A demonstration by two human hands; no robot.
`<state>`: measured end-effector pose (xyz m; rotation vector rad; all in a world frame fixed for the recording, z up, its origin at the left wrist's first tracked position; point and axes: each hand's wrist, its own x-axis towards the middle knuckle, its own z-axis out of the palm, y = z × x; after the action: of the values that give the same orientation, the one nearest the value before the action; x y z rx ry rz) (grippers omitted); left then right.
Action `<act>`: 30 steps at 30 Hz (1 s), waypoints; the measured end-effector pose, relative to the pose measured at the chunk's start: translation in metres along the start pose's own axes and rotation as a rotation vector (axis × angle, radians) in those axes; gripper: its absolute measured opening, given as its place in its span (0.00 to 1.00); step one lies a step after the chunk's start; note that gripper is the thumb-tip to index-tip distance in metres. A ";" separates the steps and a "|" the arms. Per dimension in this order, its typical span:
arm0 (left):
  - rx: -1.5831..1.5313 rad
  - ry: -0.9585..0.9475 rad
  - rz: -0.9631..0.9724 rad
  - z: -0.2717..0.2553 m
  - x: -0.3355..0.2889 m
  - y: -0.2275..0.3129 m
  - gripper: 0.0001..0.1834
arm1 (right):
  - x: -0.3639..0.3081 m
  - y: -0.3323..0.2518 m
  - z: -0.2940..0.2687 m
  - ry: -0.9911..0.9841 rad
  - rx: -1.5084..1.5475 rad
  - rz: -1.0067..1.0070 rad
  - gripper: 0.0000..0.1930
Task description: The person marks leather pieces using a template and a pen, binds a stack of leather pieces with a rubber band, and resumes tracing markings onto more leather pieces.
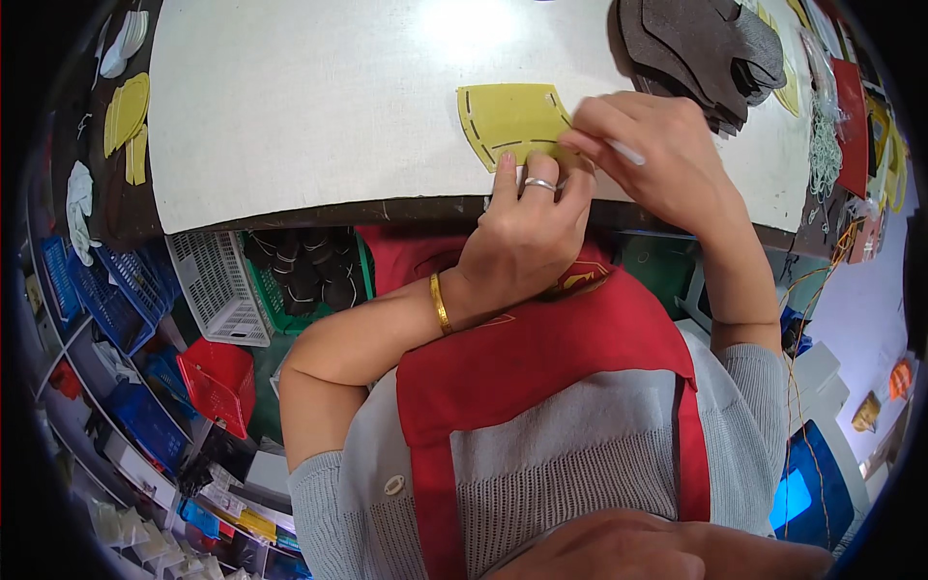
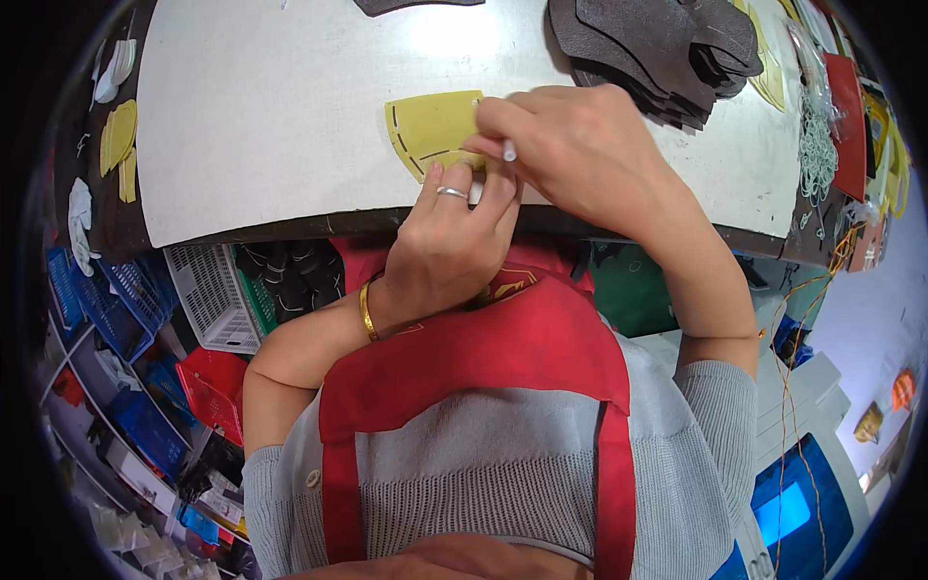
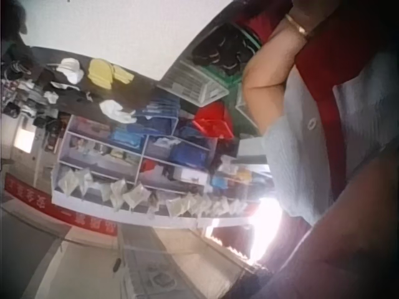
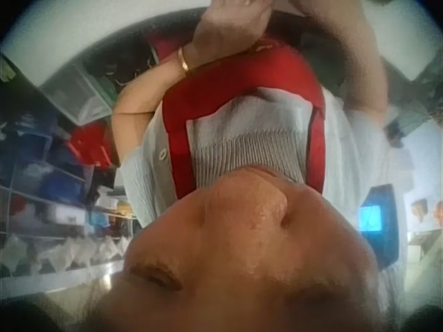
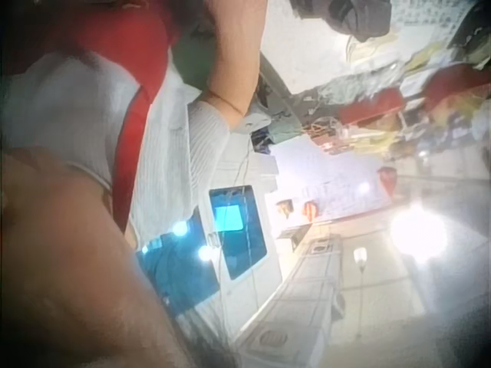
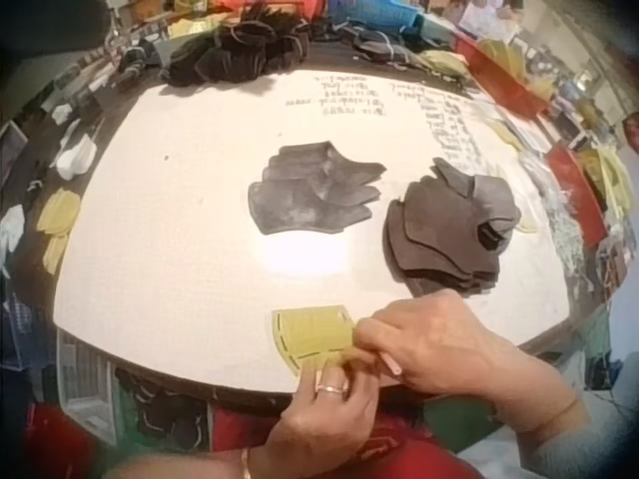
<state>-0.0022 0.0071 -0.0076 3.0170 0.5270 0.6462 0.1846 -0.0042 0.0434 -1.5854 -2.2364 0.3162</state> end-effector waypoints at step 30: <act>0.207 -0.112 -0.021 -0.006 0.024 0.000 0.17 | -0.029 0.018 -0.003 0.294 0.384 0.440 0.12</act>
<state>0.0163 0.0145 0.0075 3.2093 0.6576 0.4436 0.2092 -0.0256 0.0338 -1.7560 -1.4906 0.5527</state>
